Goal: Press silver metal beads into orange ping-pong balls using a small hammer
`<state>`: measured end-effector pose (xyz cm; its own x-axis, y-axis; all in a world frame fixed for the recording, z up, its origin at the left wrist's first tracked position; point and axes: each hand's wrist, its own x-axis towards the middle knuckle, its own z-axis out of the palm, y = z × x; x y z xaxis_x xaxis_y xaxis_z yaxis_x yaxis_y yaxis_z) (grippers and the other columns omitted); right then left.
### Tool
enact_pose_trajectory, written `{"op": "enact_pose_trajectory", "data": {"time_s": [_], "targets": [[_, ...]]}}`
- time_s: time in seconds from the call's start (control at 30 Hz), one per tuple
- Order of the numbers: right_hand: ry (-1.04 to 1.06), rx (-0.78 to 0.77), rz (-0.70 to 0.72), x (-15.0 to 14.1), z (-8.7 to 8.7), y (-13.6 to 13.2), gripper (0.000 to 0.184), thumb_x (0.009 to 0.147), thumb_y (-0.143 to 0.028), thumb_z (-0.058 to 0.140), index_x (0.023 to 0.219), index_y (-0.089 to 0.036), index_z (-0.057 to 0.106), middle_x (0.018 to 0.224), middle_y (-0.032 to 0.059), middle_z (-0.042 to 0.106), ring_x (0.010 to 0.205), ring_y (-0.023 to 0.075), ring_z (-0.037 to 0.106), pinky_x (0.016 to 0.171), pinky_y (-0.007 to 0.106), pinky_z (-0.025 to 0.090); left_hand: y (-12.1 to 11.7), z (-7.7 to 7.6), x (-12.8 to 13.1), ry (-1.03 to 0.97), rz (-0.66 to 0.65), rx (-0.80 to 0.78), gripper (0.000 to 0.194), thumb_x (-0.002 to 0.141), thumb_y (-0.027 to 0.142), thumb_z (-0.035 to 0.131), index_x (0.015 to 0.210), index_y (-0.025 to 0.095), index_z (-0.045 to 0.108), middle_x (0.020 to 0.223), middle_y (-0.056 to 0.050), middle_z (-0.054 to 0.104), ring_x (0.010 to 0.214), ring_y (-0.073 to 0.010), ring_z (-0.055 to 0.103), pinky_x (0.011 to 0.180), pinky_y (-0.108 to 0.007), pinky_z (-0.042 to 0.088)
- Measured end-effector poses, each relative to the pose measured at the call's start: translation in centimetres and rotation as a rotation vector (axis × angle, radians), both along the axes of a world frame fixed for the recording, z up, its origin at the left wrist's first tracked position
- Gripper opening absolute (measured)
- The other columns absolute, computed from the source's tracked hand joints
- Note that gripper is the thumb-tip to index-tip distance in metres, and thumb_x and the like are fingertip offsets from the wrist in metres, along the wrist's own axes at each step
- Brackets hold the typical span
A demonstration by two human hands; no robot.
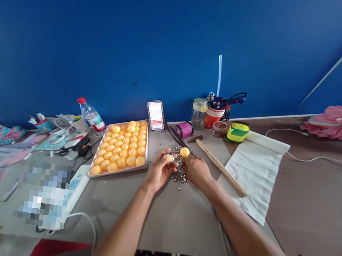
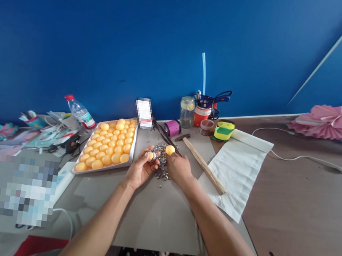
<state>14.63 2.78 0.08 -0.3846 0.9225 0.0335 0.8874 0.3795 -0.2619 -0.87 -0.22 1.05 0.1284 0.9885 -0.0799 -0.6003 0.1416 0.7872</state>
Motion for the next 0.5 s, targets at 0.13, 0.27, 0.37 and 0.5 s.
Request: {"op": "enact_pose_trajectory", "data": {"time_s": [0.13, 0.27, 0.37, 0.5], "targets": [[0.055, 0.027, -0.052, -0.14, 0.14, -0.03, 0.023, 0.09, -0.023, 0.039, 0.087, -0.019, 0.062, 0.096, 0.0096, 0.065, 0.087, 0.018, 0.059, 0.073, 0.026, 0.035, 0.04, 0.04, -0.09, -0.003, 0.01, -0.022, 0.044, 0.072, 0.031, 0.071, 0.111, 0.018, 0.055, 0.099, -0.008, 0.066, 0.07, -0.013, 0.064, 0.062, -0.025, 0.051], [0.121, 0.04, -0.09, 0.14, 0.6, -0.16, 0.025, 0.091, -0.024, 0.036, 0.088, -0.018, 0.061, 0.097, 0.0103, 0.064, 0.083, 0.017, 0.059, 0.072, 0.025, 0.034, 0.09, -0.02, -0.19, -0.016, 0.013, -0.031, 0.044, 0.073, 0.031, 0.07, 0.113, 0.018, 0.055, 0.099, -0.008, 0.066, 0.073, -0.014, 0.064, 0.067, -0.027, 0.053], [0.166, 0.034, -0.098, 0.36, 0.68, -0.13, 0.024, 0.09, -0.023, 0.037, 0.086, -0.018, 0.06, 0.094, 0.0093, 0.064, 0.081, 0.0166, 0.058, 0.07, 0.024, 0.034, 0.06, -0.01, -0.26, -0.03, 0.014, -0.034, 0.045, 0.074, 0.03, 0.069, 0.113, 0.017, 0.054, 0.099, -0.008, 0.066, 0.074, -0.0142, 0.065, 0.069, -0.027, 0.053], [0.273, 0.076, -0.137, 0.46, 0.16, 0.05, 0.023, 0.089, -0.023, 0.036, 0.085, -0.018, 0.058, 0.095, 0.009, 0.063, 0.078, 0.0157, 0.057, 0.068, 0.024, 0.034, 0.02, 0.06, -0.35, -0.059, 0.018, -0.038, 0.044, 0.075, 0.03, 0.067, 0.114, 0.016, 0.052, 0.098, -0.008, 0.066, 0.077, -0.015, 0.066, 0.072, -0.027, 0.054]]}}
